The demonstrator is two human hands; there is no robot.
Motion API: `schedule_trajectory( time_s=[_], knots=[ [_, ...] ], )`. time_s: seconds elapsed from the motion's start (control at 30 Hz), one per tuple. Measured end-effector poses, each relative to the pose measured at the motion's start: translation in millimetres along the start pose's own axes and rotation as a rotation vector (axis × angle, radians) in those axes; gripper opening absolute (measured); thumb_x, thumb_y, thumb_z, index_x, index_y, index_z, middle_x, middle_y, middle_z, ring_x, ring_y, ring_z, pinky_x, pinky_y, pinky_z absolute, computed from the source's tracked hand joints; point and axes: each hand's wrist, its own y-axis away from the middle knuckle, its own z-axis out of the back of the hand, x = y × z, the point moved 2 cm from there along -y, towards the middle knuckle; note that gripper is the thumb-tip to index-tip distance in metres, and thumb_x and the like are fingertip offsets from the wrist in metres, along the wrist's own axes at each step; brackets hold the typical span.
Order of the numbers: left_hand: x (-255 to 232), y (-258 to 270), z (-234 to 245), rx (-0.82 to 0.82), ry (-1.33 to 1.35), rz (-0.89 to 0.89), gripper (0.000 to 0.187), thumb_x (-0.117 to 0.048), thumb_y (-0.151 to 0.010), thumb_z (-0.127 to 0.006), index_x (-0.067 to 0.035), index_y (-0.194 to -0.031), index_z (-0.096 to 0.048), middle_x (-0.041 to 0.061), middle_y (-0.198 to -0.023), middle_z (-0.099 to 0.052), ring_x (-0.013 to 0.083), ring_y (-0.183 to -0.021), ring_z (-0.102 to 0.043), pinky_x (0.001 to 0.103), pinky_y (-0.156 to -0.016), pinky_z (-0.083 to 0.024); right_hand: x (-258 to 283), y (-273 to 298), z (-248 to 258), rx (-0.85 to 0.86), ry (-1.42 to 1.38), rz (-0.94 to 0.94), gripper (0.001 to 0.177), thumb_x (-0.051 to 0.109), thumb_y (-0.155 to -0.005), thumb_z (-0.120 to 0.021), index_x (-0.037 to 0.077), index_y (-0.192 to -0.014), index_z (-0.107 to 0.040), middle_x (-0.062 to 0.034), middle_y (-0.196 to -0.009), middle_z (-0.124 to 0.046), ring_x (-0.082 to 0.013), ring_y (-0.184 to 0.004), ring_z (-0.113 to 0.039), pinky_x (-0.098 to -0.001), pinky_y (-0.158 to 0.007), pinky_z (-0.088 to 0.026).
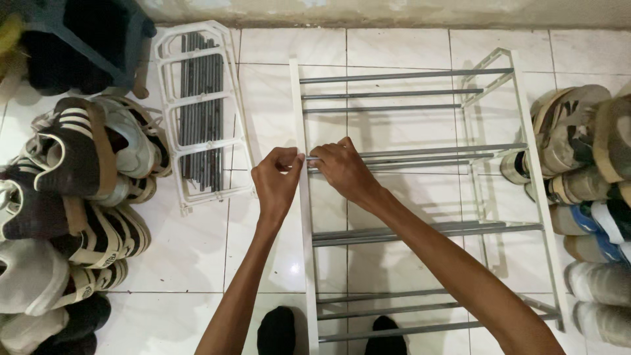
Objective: The person assembles a white metal shoe rack by inserting vertical and horizontal bars into the frame and securing them. After assembly, the person places several pairs of shoes onto the rack shelves.
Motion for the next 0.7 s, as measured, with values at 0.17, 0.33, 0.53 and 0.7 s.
schedule_trajectory(
  time_s=[0.17,0.33,0.53,0.7],
  knots=[
    [-1.4,-1.1,1.7,0.036,-0.088,0.142,0.025,-0.023,-0.092,-0.078,0.001,-0.09,-0.068,0.01,-0.071,-0.072,0.0217,-0.064,-0.071,0.035,-0.059,-0.054,9.0,4.2,2.5,0.1,-0.121,-0.177,0.012,0.013,-0.094,-0.071,0.002,-0.096,-0.067,-0.0111,-0.084,-0.071,-0.0278,-0.076,-0.065,-0.0418,-0.08,-0.045],
    [-7.2,-0.8,-2.2,-0.005,-0.13,0.044,0.026,-0.021,-0.093,-0.075,-0.002,-0.108,-0.067,0.012,-0.082,-0.072,0.0226,-0.069,-0.071,0.037,-0.059,-0.053,17.5,7.7,4.5,0.086,-0.196,-0.26,0.016,0.013,-0.089,-0.074,0.001,-0.098,-0.07,-0.0142,-0.086,-0.074,-0.0319,-0.077,-0.069,-0.0437,-0.076,-0.054],
    [-1.5,-12.9,-0.3,-0.067,-0.16,-0.063,0.034,-0.017,-0.092,-0.073,-0.003,-0.122,-0.065,0.012,-0.1,-0.069,0.0226,-0.076,-0.071,0.038,-0.064,-0.054,36.9,19.4,7.0,0.151,-0.267,-0.307,0.019,0.015,-0.088,-0.076,0.0,-0.097,-0.07,-0.014,-0.085,-0.074,-0.0305,-0.076,-0.073,-0.0417,-0.071,-0.059],
    [12.5,-27.0,2.5,-0.126,-0.242,-0.128,0.035,-0.016,-0.092,-0.075,-0.004,-0.124,-0.069,0.012,-0.108,-0.071,0.0272,-0.092,-0.068,0.042,-0.079,-0.054,64.3,26.7,17.6,0.215,-0.278,-0.325,0.017,0.017,-0.09,-0.074,0.001,-0.093,-0.07,-0.0127,-0.082,-0.077,-0.0313,-0.077,-0.073,-0.0422,-0.072,-0.057]
  ],
)
